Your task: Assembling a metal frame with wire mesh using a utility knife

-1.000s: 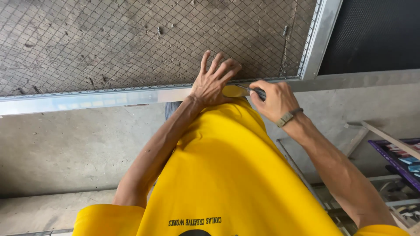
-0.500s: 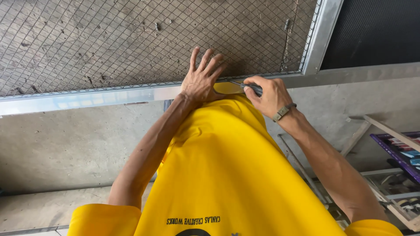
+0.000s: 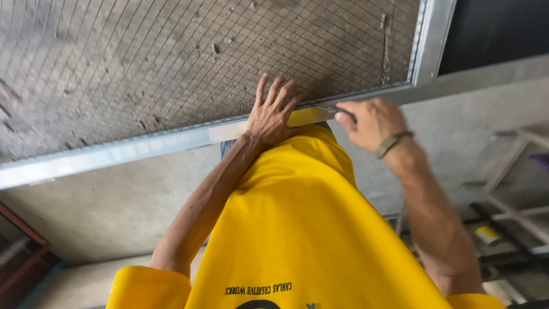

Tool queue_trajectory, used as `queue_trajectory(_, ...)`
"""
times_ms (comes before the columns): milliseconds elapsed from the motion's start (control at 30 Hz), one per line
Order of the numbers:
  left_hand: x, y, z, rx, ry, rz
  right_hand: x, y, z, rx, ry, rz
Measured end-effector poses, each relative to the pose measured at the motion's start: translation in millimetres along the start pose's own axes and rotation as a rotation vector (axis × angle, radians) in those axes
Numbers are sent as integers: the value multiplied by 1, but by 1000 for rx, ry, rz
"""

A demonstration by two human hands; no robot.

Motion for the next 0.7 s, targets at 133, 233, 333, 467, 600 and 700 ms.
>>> queue_trajectory(133,-21,24,-14,-99,72,-158,46,44,23,101,-442,283)
queue_trajectory(233,-19,25,-16,-234,41,58,-20,61,52,89,-1045,669)
queue_trajectory(333,-41,30,-22,-308,112,213,-133,44,62,-47,-1642,817)
queue_trajectory(467,-44,28,-22,-253,244,184,-229,0,28,-322,-2216,610)
queue_trajectory(600,-35,28,-20,-214,285,184,-265,-48,18,-402,-2318,753)
queue_trajectory(700,-16,19,-13,-249,298,234,-144,-37,-44,-296,-2457,717)
Point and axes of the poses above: each hand's wrist, its own y-axis away from the middle knuckle, its own x-axis out of the back of the hand, z = x × y, the point moved 4 cm from there along -y, towards the middle knuckle, and after that the axes turned 4 degrees about -x, right-handed, at the moved point
